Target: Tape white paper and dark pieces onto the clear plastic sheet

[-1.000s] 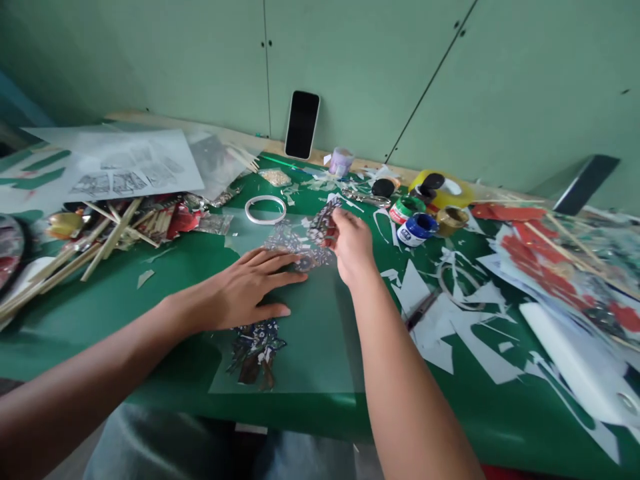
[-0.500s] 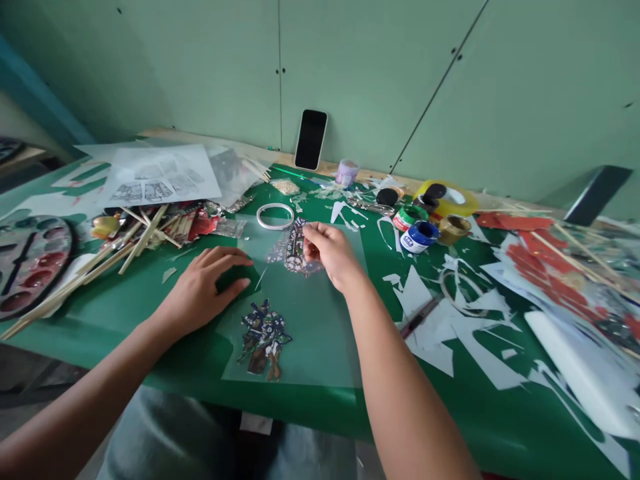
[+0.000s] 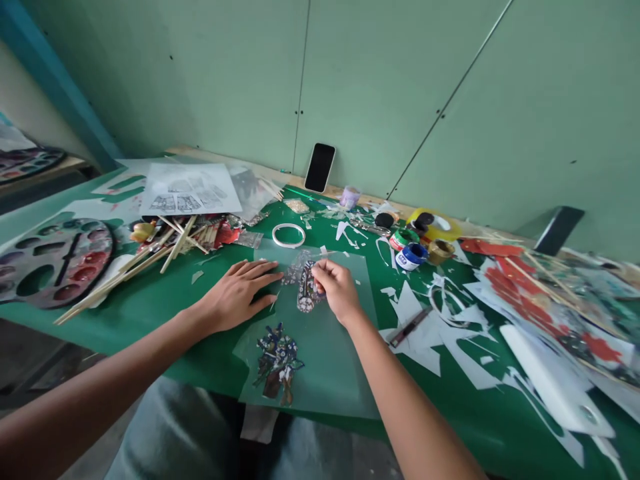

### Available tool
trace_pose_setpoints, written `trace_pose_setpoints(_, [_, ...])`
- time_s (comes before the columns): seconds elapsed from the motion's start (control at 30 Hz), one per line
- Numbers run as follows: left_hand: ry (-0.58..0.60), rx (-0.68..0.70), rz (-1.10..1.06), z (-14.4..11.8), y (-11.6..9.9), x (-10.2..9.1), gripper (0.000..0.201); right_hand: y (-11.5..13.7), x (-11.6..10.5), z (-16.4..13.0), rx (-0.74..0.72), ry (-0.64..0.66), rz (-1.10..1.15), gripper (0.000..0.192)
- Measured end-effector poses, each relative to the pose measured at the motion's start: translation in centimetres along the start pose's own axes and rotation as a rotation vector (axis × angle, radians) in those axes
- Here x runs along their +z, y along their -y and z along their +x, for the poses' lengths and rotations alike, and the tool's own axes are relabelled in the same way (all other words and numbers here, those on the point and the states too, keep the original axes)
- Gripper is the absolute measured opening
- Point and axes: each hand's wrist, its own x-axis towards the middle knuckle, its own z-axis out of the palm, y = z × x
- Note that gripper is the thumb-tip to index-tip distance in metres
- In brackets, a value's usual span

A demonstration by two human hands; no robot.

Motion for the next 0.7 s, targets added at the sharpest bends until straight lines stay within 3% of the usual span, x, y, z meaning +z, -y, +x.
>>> trace_pose_setpoints(0.23, [-0.121, -0.258, 0.145, 0.6, 2.5, -0.5, 0.044, -0.3, -0.4, -3.1, 0.014, 0.026, -0.006, 0.031])
trace_pose_setpoints(0.43, [-0.106, -0.067, 0.024, -2.3, 1.2, -1.1, 0.026, 0.3, -0.9, -5.0, 0.050, 0.081, -0.111, 0.031])
trace_pose_setpoints(0.53, [-0.132, -0.077, -0.023, -3.3, 0.7, -1.0, 0.022, 1.0, -0.2, -3.8, 0.047, 0.088, -0.255, 0.030])
trace_pose_setpoints(0.7, [-0.173, -0.258, -0.018, -3.4, 0.3, -1.2, 0.023, 1.8, 3.2, 1.0, -0.163, 0.123, -0.434, 0.023])
